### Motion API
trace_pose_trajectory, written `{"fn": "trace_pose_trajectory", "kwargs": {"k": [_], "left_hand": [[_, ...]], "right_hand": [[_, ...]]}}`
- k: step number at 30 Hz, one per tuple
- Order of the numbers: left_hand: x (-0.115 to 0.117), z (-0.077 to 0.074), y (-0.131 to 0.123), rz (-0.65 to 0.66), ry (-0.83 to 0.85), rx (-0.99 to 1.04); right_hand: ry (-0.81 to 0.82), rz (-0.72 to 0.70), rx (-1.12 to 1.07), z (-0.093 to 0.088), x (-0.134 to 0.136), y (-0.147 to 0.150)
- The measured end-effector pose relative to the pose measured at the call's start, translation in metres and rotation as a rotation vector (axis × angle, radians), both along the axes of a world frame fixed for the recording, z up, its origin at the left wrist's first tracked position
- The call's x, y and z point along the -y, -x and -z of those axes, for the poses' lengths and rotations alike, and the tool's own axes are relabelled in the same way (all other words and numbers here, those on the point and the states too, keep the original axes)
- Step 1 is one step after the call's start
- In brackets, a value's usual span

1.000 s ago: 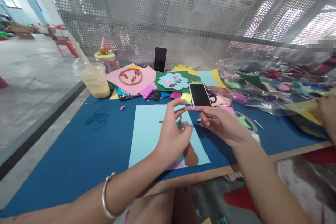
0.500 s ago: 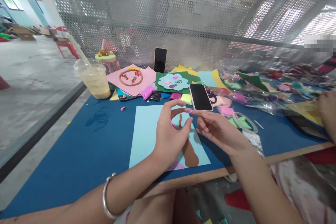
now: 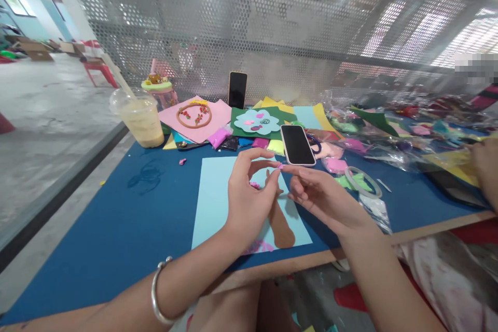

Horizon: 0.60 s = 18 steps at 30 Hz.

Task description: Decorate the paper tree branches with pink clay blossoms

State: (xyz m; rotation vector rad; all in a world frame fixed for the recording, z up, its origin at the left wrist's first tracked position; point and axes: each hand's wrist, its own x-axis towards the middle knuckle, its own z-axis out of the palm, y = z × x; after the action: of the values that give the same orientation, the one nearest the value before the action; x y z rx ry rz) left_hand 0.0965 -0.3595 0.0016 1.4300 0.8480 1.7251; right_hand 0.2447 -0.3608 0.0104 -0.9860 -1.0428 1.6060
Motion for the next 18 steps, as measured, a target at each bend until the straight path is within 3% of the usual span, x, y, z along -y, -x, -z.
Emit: {"fn": "trace_pose_trajectory", "kwargs": {"k": [18], "left_hand": [[-0.0076,-0.0016,0.0027,-0.008,0.06,0.087]], "right_hand": [[-0.065,0.052,0.139,-0.0021,0.0023,0.0055]]}}
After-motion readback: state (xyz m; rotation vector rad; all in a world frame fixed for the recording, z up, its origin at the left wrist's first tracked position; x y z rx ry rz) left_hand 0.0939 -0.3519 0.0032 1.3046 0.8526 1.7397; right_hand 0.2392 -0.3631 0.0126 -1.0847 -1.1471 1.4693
